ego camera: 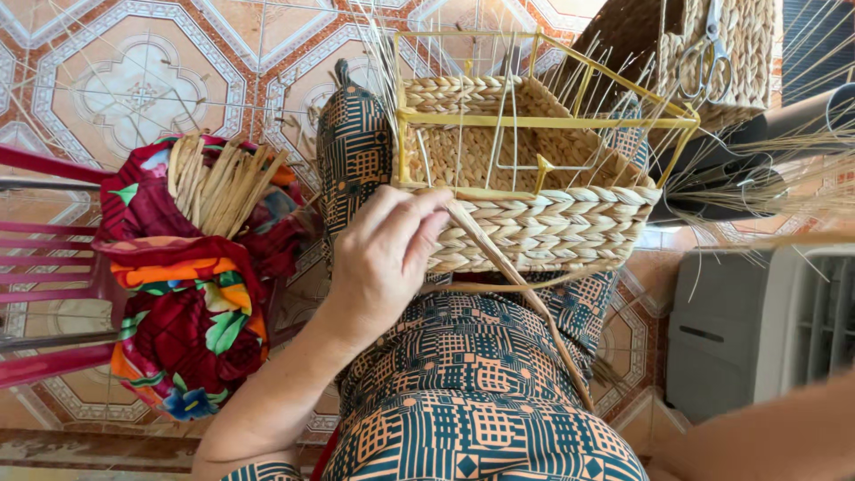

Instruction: The person weaves a basket by hand using dried palm leaves, interlacing them through a yellow wire frame held on their lap. They repeatedly pull strands through the frame and adjust the weave to build up the basket walls.

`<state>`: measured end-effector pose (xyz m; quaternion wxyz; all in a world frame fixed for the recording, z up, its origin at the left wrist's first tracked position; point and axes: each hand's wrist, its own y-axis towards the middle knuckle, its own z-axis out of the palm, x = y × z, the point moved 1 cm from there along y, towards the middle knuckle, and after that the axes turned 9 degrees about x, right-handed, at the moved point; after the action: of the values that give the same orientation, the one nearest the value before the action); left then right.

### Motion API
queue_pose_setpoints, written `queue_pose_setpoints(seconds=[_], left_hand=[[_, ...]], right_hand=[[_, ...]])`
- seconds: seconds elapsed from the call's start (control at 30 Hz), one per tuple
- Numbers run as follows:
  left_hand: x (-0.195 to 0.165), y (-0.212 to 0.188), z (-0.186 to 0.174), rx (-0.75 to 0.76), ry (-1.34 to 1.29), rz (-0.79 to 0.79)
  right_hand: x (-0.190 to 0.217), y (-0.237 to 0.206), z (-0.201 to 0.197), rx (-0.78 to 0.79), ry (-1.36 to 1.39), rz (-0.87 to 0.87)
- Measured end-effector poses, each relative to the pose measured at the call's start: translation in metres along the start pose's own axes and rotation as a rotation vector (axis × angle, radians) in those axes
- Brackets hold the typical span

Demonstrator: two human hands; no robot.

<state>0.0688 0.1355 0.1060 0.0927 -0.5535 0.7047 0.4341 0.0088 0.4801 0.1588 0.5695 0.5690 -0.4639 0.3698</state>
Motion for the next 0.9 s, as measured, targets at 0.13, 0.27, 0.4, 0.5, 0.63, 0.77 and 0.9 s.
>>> queue_pose_setpoints(seconds=[0.13, 0.27, 0.4, 0.5, 0.63, 0.77, 0.9], left_hand=[[0.004, 0.009, 0.006, 0.030, 0.148, -0.020], [0.000, 0.013, 0.012, -0.029, 0.160, 0.040], [0.001, 0.016, 0.010, -0.051, 0.118, 0.079], [0.004, 0.015, 0.007, -0.061, 0.041, 0.106], [0.008, 0.008, 0.002, -0.001, -0.021, 0.110], [0.009, 0.004, 0.000, -0.011, -0.058, 0.137], [0.006, 0.005, -0.002, 0.032, -0.041, 0.137]], right_hand=[[-0.015, -0.021, 0.006, -0.141, -0.258, -0.088], [0.011, -0.028, 0.013, -0.166, -0.410, -0.213], [0.023, -0.033, 0.045, 0.068, -0.455, -0.313], [0.002, -0.027, 0.089, 0.521, -0.445, -0.321], [-0.009, -0.007, 0.143, 0.744, -0.472, -0.406], [0.004, 0.005, 0.168, 0.801, -0.558, -0.345], [0.002, 0.004, 0.175, 0.800, -0.623, -0.420]])
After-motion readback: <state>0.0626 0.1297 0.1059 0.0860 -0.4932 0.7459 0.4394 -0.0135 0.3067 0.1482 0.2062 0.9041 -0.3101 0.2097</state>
